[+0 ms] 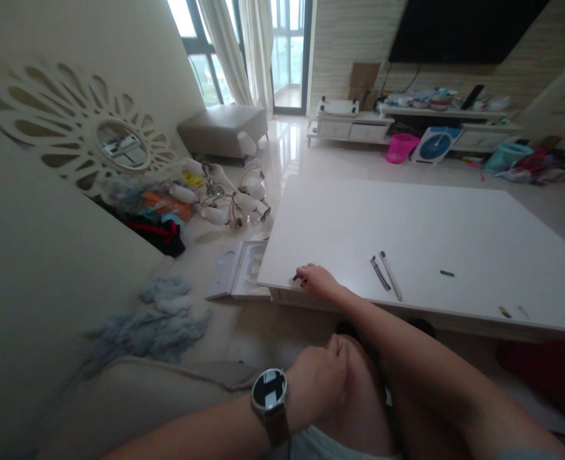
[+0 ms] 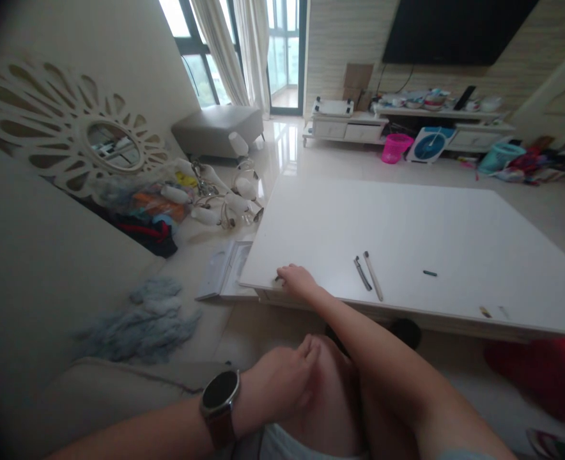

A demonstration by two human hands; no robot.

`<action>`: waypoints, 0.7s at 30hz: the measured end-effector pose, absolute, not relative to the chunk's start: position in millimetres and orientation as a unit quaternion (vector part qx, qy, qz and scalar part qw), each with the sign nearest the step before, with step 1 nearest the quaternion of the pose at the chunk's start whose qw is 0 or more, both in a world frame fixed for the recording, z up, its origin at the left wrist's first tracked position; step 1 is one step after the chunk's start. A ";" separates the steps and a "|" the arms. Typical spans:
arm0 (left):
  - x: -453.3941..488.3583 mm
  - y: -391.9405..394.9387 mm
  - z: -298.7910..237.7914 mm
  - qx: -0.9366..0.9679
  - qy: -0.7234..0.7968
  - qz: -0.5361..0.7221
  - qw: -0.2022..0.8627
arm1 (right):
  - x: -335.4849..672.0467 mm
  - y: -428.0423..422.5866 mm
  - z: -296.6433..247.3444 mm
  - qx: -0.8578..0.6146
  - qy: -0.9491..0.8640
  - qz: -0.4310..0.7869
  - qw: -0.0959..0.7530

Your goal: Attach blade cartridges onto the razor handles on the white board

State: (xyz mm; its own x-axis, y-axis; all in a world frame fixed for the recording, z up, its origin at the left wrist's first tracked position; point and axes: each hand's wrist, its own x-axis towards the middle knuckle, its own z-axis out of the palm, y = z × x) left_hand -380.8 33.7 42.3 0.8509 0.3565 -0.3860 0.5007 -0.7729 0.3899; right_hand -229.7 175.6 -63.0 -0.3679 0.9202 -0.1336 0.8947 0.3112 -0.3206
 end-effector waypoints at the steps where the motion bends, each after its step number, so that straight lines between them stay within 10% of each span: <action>1: -380.9 34.1 43.9 0.929 0.232 -0.153 0.243 | -224.7 173.1 -63.2 -0.565 -0.806 0.173 0.037; 21: -381.9 34.9 56.5 0.929 0.252 -0.200 0.181 | -179.2 158.3 -66.8 -0.618 -0.765 0.179 0.033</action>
